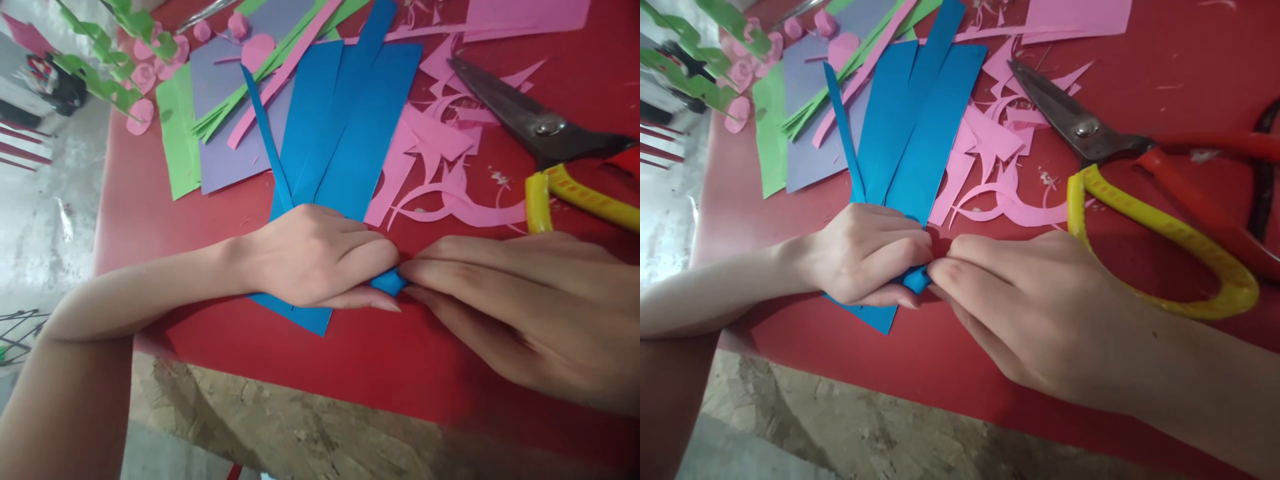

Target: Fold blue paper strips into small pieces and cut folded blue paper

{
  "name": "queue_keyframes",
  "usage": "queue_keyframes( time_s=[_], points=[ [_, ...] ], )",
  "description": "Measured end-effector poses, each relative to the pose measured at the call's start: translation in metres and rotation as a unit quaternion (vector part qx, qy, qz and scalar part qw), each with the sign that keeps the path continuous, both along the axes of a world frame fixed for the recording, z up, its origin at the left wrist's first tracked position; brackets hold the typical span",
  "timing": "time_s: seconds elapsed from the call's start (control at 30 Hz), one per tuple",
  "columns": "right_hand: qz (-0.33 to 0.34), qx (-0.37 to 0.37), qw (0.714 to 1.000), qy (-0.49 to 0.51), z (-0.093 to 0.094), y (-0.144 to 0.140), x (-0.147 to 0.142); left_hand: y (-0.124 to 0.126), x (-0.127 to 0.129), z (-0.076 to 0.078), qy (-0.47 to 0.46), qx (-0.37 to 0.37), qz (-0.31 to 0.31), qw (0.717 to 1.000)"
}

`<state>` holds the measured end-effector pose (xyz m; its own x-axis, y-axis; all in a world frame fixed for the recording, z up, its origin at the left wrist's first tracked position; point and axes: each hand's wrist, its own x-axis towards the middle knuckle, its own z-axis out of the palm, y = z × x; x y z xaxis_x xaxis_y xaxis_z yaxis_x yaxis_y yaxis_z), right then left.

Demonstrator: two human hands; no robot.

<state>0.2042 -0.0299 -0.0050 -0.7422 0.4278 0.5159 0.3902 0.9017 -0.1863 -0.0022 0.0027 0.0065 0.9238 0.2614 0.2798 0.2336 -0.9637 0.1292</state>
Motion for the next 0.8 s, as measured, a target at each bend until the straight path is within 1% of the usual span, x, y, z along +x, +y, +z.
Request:
queue_keyframes(
  time_s=[0.07,0.13,0.27,0.47,0.63,0.8],
  points=[
    [0.011,-0.021,1.0,0.014,0.002,0.0003,0.0003,0.0009,-0.0007,-0.0004,-0.003,0.001,-0.001,1.0],
    [0.005,-0.044,0.999,0.015,0.0025,0.0,0.001,0.0022,-0.0019,-0.0008,-0.007,-0.006,-0.009,1.0],
    [-0.007,-0.058,0.998,0.008,0.0004,-0.0009,0.0014,0.0036,-0.0033,-0.0021,-0.006,-0.01,-0.016,1.0],
    [-0.009,-0.064,0.998,0.014,-0.0018,-0.0017,-0.0002,0.0015,-0.0014,-0.0027,0.003,-0.008,-0.022,1.0],
    [-0.01,-0.065,0.997,0.037,-0.0019,-0.0024,0.001,0.0001,-0.0013,0.0001,0.028,-0.037,-0.031,0.998],
    [-0.002,-0.073,0.997,0.02,-0.0019,-0.0018,0.0014,0.0002,-0.0013,-0.0002,0.019,-0.045,-0.037,0.998]
  ],
)
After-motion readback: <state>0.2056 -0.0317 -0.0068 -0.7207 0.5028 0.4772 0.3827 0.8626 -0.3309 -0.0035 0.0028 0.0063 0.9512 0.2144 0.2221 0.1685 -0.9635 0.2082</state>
